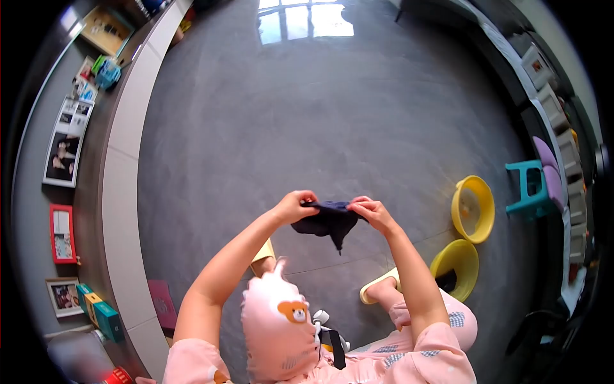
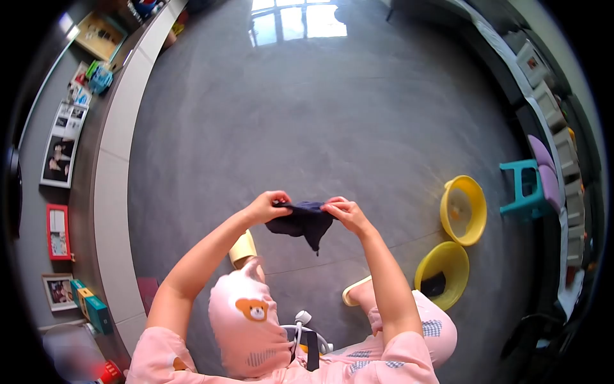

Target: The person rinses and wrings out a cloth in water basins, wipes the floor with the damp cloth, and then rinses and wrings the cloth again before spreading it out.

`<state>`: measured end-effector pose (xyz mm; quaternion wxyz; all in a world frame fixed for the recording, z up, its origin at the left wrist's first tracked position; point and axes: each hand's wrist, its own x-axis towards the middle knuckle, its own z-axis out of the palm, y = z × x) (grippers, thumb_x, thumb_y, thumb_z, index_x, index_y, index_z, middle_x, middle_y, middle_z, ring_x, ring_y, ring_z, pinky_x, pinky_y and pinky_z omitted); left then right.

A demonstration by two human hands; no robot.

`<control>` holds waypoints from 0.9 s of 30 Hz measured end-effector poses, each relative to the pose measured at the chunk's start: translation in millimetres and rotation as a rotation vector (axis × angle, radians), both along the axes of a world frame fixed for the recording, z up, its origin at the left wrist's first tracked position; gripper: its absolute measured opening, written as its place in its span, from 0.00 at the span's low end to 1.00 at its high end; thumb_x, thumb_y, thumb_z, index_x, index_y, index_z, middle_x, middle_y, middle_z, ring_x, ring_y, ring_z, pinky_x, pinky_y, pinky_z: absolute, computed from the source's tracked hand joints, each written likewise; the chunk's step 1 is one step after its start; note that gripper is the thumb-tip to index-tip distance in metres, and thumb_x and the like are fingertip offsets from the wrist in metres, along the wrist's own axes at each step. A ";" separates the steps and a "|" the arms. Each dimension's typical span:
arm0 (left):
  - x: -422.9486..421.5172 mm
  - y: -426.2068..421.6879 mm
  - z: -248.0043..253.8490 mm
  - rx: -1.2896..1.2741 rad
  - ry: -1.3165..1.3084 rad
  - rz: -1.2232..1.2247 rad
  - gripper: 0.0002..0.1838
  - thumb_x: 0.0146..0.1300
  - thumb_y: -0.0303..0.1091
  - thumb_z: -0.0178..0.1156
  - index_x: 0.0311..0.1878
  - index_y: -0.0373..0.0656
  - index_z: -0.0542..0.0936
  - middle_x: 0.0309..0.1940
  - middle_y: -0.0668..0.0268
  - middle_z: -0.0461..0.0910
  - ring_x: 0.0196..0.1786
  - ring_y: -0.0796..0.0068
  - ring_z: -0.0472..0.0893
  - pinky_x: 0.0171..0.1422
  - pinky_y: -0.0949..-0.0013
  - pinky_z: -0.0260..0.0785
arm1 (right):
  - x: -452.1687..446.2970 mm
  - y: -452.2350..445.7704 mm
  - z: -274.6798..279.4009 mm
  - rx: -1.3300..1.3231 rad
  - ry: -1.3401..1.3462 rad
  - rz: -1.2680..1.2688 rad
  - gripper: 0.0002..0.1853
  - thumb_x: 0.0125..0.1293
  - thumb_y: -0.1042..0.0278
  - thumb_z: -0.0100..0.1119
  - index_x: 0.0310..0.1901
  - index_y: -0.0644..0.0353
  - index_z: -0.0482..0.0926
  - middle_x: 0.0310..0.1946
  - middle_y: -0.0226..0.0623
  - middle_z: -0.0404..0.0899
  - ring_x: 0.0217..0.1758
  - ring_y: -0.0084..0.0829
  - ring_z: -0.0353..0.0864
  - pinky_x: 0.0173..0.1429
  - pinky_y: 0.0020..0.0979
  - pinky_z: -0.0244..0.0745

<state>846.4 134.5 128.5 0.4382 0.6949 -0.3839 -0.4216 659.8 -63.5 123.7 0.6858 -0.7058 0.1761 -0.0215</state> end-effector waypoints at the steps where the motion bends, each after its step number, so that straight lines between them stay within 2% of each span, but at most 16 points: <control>1: 2.2 19.1 -13.0 0.072 -0.109 -0.005 0.09 0.53 0.31 0.64 0.35 0.39 0.77 0.25 0.72 0.75 0.30 0.85 0.71 0.35 0.76 0.65 | -0.2 0.4 -10.4 0.040 0.057 0.052 0.13 0.64 0.61 0.55 0.37 0.63 0.82 0.33 0.28 0.78 0.39 0.22 0.75 0.44 0.23 0.69; 3: 6.2 51.2 -33.2 0.087 -0.128 0.032 0.09 0.53 0.31 0.65 0.36 0.40 0.78 0.24 0.71 0.76 0.28 0.84 0.71 0.35 0.75 0.67 | 1.4 4.1 -22.2 0.170 0.353 0.057 0.13 0.63 0.60 0.56 0.36 0.63 0.81 0.33 0.28 0.77 0.37 0.19 0.74 0.39 0.22 0.70; 4: 5.2 62.6 -40.2 0.098 -0.085 0.055 0.09 0.53 0.31 0.65 0.36 0.40 0.79 0.24 0.71 0.77 0.28 0.84 0.71 0.35 0.76 0.67 | 4.7 6.7 -23.7 0.152 0.446 0.116 0.13 0.60 0.60 0.59 0.40 0.62 0.79 0.34 0.30 0.78 0.37 0.22 0.76 0.40 0.24 0.73; 7: -4.7 78.2 -46.4 0.108 0.065 0.099 0.09 0.54 0.33 0.65 0.37 0.39 0.81 0.26 0.71 0.79 0.29 0.84 0.74 0.37 0.76 0.69 | 22.7 40.1 -30.3 -0.097 0.253 0.219 0.17 0.55 0.62 0.65 0.44 0.60 0.78 0.38 0.30 0.80 0.43 0.26 0.77 0.46 0.29 0.73; 9: -10.4 79.4 -36.5 0.093 0.180 0.119 0.11 0.54 0.34 0.65 0.38 0.39 0.81 0.28 0.68 0.81 0.31 0.82 0.76 0.39 0.76 0.70 | 38.4 77.2 -26.4 -0.262 0.080 0.206 0.22 0.50 0.64 0.69 0.48 0.57 0.76 0.46 0.34 0.78 0.49 0.30 0.76 0.52 0.32 0.71; 10: -11.8 78.1 -21.9 0.061 0.145 0.081 0.08 0.56 0.29 0.63 0.39 0.38 0.82 0.29 0.71 0.81 0.33 0.86 0.75 0.40 0.78 0.70 | 48.1 93.6 -30.3 -0.294 -0.034 0.247 0.23 0.49 0.65 0.69 0.48 0.58 0.76 0.46 0.35 0.78 0.50 0.32 0.75 0.53 0.32 0.70; 11: -11.3 77.6 -14.4 0.032 0.155 0.060 0.08 0.56 0.29 0.63 0.39 0.38 0.82 0.29 0.70 0.81 0.33 0.86 0.76 0.40 0.78 0.70 | 56.9 107.0 -35.5 -0.327 -0.149 0.287 0.23 0.48 0.66 0.69 0.47 0.59 0.76 0.47 0.36 0.77 0.51 0.34 0.75 0.54 0.32 0.70; 13: -11.2 76.2 3.7 -0.026 0.179 0.018 0.08 0.57 0.28 0.62 0.40 0.39 0.82 0.30 0.69 0.82 0.34 0.85 0.76 0.40 0.78 0.70 | 65.8 124.6 -36.8 -0.461 -0.114 0.346 0.18 0.48 0.69 0.66 0.42 0.60 0.77 0.38 0.41 0.79 0.42 0.41 0.78 0.46 0.34 0.72; 15: -8.1 80.1 14.2 -0.044 0.203 0.061 0.08 0.57 0.27 0.62 0.40 0.37 0.82 0.30 0.69 0.82 0.33 0.85 0.76 0.39 0.78 0.70 | 58.1 128.7 -28.6 -0.538 -0.083 0.308 0.15 0.48 0.69 0.63 0.39 0.59 0.77 0.33 0.42 0.79 0.38 0.44 0.78 0.42 0.36 0.73; 18: -5.0 91.7 24.8 0.072 0.247 0.066 0.07 0.56 0.29 0.63 0.37 0.37 0.83 0.25 0.72 0.79 0.28 0.87 0.73 0.33 0.80 0.67 | 32.1 104.6 -31.6 -0.765 0.010 0.385 0.12 0.48 0.69 0.59 0.37 0.56 0.77 0.33 0.39 0.79 0.38 0.43 0.78 0.41 0.38 0.73; 21: -10.5 101.5 27.3 0.174 -0.004 -0.007 0.08 0.54 0.31 0.65 0.36 0.39 0.83 0.22 0.72 0.77 0.26 0.88 0.71 0.29 0.80 0.65 | 1.0 72.6 -37.9 -0.846 0.072 0.387 0.12 0.48 0.75 0.58 0.37 0.55 0.78 0.35 0.36 0.79 0.40 0.41 0.78 0.42 0.37 0.74; 22: -12.5 101.9 26.4 0.104 -0.126 0.002 0.09 0.52 0.32 0.66 0.34 0.39 0.82 0.20 0.70 0.77 0.24 0.86 0.72 0.26 0.78 0.65 | -6.6 59.3 -36.3 -0.877 0.005 0.349 0.13 0.48 0.79 0.55 0.37 0.55 0.78 0.35 0.36 0.79 0.39 0.42 0.78 0.43 0.37 0.74; 23: -10.7 102.7 26.0 0.319 -0.122 0.051 0.12 0.50 0.34 0.67 0.35 0.37 0.80 0.22 0.63 0.78 0.26 0.78 0.76 0.34 0.71 0.70 | -12.7 44.9 -36.8 -0.936 -0.027 0.282 0.14 0.46 0.83 0.52 0.34 0.56 0.79 0.33 0.37 0.79 0.37 0.42 0.78 0.41 0.36 0.74; 25: -7.0 104.1 26.8 0.333 -0.153 0.146 0.13 0.50 0.34 0.67 0.36 0.37 0.79 0.23 0.63 0.78 0.28 0.77 0.76 0.36 0.69 0.70 | -25.8 15.9 -17.2 -0.838 0.028 0.136 0.10 0.42 0.83 0.49 0.23 0.57 0.78 0.26 0.37 0.78 0.30 0.39 0.78 0.33 0.33 0.72; 27: -5.2 108.9 12.2 0.063 -0.349 0.115 0.12 0.51 0.33 0.67 0.36 0.37 0.79 0.25 0.63 0.79 0.29 0.77 0.76 0.36 0.71 0.70 | -39.5 -2.6 7.6 -0.778 0.031 0.054 0.10 0.43 0.83 0.47 0.22 0.59 0.79 0.25 0.37 0.78 0.25 0.35 0.77 0.30 0.30 0.70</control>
